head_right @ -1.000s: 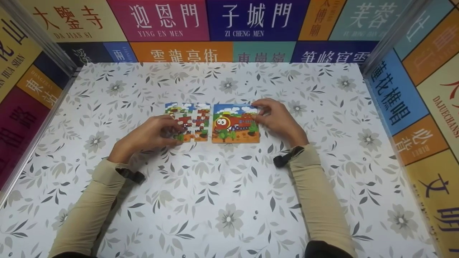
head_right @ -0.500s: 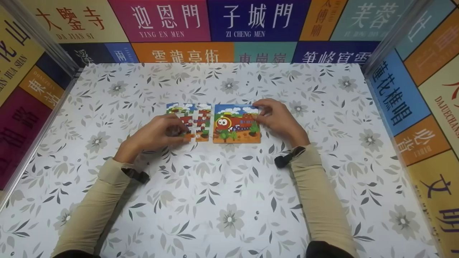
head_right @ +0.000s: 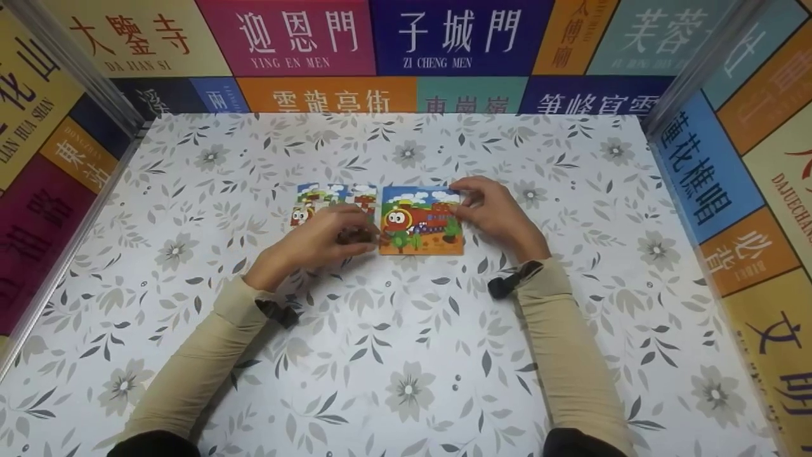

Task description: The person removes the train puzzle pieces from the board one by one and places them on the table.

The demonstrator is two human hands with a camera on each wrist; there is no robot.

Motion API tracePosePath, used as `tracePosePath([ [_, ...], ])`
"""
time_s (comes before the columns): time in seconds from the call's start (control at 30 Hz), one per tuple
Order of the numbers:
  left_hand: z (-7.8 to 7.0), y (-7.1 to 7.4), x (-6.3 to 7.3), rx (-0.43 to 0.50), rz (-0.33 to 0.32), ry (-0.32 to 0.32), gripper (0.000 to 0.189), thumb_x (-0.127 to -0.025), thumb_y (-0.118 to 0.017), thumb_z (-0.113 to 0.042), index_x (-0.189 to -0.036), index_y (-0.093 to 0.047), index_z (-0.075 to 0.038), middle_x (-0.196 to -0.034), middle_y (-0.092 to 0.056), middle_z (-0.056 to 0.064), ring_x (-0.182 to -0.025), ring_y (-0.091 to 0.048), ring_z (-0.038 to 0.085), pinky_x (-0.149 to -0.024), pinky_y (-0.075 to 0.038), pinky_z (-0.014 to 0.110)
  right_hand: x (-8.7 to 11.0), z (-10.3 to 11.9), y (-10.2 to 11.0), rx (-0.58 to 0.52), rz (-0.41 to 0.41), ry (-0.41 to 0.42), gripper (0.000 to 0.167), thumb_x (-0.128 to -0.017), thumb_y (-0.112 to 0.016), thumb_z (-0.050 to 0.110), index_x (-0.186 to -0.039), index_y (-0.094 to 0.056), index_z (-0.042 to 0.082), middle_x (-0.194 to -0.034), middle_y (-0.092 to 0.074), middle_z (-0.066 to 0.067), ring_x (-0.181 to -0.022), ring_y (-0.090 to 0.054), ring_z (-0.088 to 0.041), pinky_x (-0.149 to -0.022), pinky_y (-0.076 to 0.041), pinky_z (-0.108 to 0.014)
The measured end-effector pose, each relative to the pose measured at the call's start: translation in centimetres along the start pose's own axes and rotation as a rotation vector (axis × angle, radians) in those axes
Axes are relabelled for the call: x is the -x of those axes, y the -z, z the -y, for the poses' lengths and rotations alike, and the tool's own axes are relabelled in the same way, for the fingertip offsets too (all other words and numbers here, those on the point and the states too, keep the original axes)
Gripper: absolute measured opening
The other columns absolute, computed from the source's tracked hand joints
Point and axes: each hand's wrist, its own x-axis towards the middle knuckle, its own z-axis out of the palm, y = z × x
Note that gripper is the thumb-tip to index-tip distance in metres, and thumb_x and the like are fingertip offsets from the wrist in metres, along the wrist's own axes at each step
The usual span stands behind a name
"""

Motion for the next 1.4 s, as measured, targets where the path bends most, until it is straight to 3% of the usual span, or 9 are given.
tracePosePath([
  [0.3, -1.8, -2.3, -2.6, -0.119, 0.049, -0.040, 0.031, -0.100, -0.080, -0.031, -0.125, -0.081, -0.013, -0.124, -0.076, 0.006, -0.117, -0.068, 0.023, -0.105, -0.054, 0.038, 0.0, -0.2, -0.1, 0.006, -0.004, 0.005, 0.046, -0.102, -0.078, 0.024, -0.146, -0.069, 0.020, -0.134, -0.067, -0.010, -0.100, -0.064, -0.014, -0.077, -0.053, -0.022],
  [0.6, -3.0, -3.6, -4.5, -0.220, 0.095, 0.109, 0.040, -0.103, -0.075, -0.040, -0.137, -0.075, -0.019, -0.149, -0.066, 0.007, -0.139, -0.058, 0.027, -0.120, -0.047, 0.043, -0.1, -0.3, -0.2, -0.008, -0.003, 0.006, 0.045, -0.102, -0.079, 0.025, -0.146, -0.069, 0.021, -0.133, -0.067, -0.009, -0.101, -0.065, -0.017, -0.080, -0.053, -0.022],
  [0.83, -3.1, -3.9, -4.6, -0.200, 0.114, 0.175, 0.042, -0.102, -0.075, -0.041, -0.140, -0.073, -0.022, -0.151, -0.063, 0.005, -0.140, -0.055, 0.025, -0.121, -0.046, 0.042, 0.0, -0.2, -0.1, -0.004, 0.006, -0.016, 0.047, -0.102, -0.078, 0.023, -0.147, -0.068, 0.023, -0.136, -0.066, -0.007, -0.104, -0.065, -0.019, -0.083, -0.053, -0.022],
  [1.07, -2.9, -3.6, -4.3, -0.190, 0.067, 0.186, 0.046, -0.100, -0.079, -0.041, -0.140, -0.074, -0.018, -0.147, -0.065, 0.006, -0.136, -0.057, 0.025, -0.118, -0.047, 0.041, 0.0, 0.0, 0.0, -0.024, 0.011, 0.025, 0.045, -0.102, -0.078, 0.023, -0.147, -0.069, 0.019, -0.149, -0.063, -0.007, -0.107, -0.066, -0.020, -0.083, -0.051, -0.018],
  [1.4, -2.4, -3.2, -4.4, -0.149, 0.040, 0.193, 0.038, -0.101, -0.079, -0.033, -0.134, -0.076, -0.015, -0.136, -0.069, 0.007, -0.125, -0.060, 0.026, -0.106, -0.052, 0.042, -0.1, -0.1, 0.0, -0.024, 0.010, 0.031, 0.047, -0.101, -0.078, 0.019, -0.148, -0.068, 0.016, -0.152, -0.062, -0.008, -0.106, -0.066, -0.018, -0.082, -0.051, -0.015],
])
